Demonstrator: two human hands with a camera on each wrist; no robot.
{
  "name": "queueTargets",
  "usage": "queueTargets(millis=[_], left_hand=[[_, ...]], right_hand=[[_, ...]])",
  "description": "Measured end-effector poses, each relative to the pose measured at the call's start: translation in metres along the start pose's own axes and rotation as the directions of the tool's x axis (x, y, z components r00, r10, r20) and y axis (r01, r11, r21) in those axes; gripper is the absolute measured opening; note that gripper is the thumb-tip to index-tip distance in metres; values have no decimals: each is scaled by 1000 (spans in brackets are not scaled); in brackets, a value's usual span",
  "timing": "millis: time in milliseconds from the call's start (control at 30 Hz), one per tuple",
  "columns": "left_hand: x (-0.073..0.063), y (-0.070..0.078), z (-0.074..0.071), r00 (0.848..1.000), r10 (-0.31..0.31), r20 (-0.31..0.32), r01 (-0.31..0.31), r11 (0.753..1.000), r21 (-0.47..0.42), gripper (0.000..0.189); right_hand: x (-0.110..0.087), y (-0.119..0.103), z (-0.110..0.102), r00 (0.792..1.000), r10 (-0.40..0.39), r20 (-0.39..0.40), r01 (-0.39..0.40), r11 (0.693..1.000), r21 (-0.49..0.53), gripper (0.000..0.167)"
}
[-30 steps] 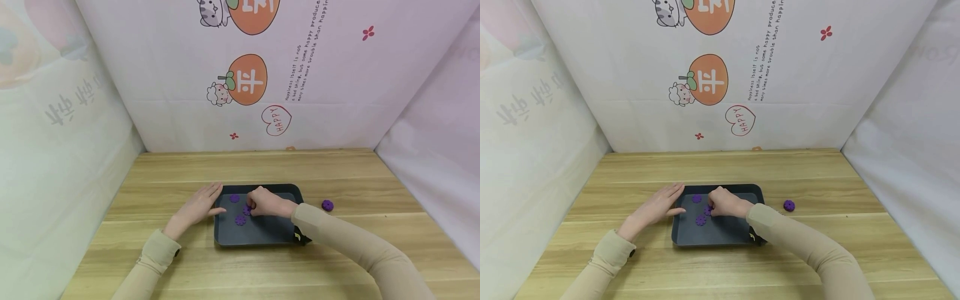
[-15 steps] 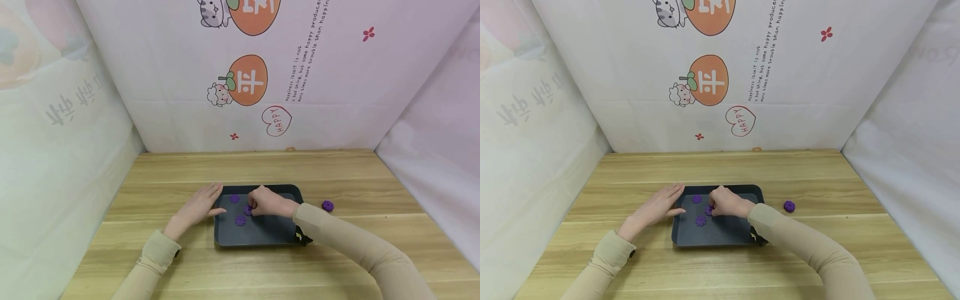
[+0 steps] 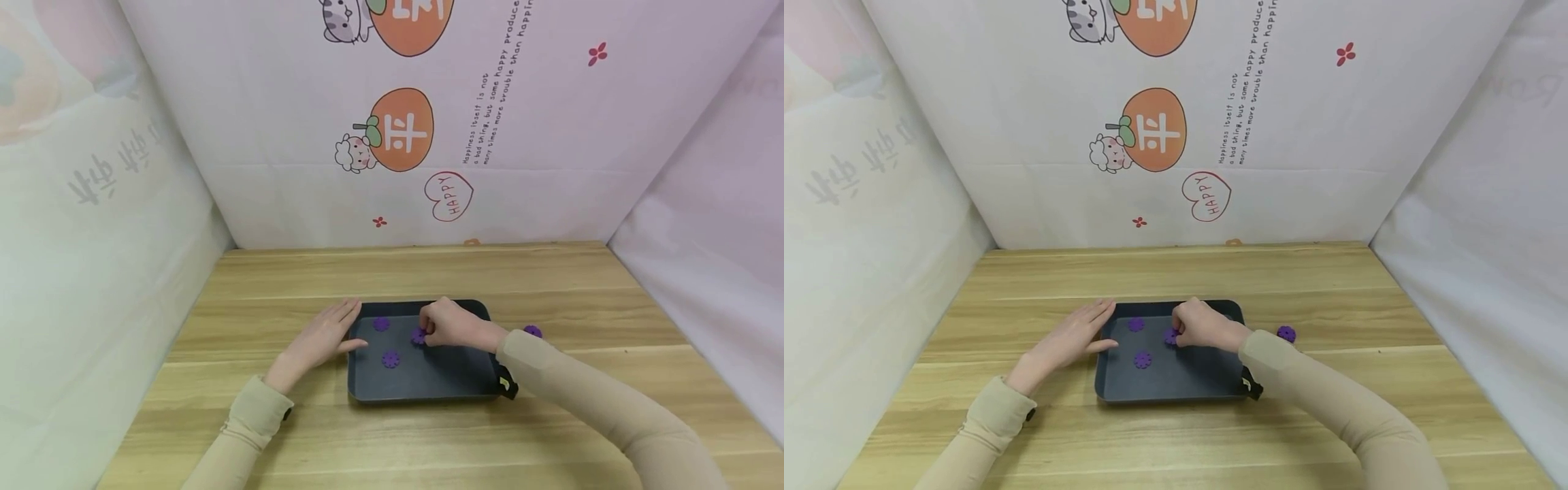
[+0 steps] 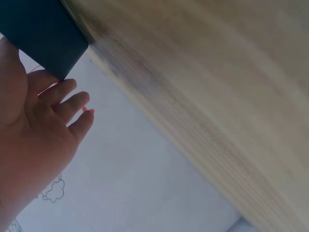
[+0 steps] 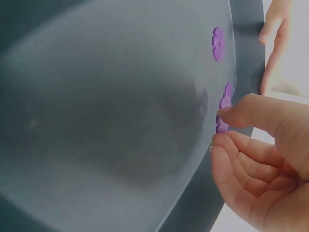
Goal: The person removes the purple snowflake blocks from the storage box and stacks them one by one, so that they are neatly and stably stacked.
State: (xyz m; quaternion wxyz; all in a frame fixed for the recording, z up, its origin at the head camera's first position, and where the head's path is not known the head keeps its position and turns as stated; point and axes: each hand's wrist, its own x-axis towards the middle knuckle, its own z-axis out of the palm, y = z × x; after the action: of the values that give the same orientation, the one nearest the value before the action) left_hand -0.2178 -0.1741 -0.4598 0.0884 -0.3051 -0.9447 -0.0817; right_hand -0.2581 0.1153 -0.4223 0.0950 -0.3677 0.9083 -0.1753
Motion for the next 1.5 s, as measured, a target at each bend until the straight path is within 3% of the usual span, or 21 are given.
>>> queueTargets(millis=[700,933,1167,1500], left_hand=[[1,-2,7,1000,9,-10,-8,1000,13,76],[1,-2,5,1000,6,-10,-7,1000,-18,78],[-1,-3,2,1000,-21,5,21,999,-25,80],[2,-3,7,1000,1,-3,-1,1000,-3,79]], right_hand=[[-39,36,-24,994,86,-62,-84,996,35,16],[-56,50,-37,981,176,-77,-173,984,48,15],[-70,62,-47,977,168,-135,-162,985,54,12],[-94,81,-53,961,216,-175,-213,976,31,15]])
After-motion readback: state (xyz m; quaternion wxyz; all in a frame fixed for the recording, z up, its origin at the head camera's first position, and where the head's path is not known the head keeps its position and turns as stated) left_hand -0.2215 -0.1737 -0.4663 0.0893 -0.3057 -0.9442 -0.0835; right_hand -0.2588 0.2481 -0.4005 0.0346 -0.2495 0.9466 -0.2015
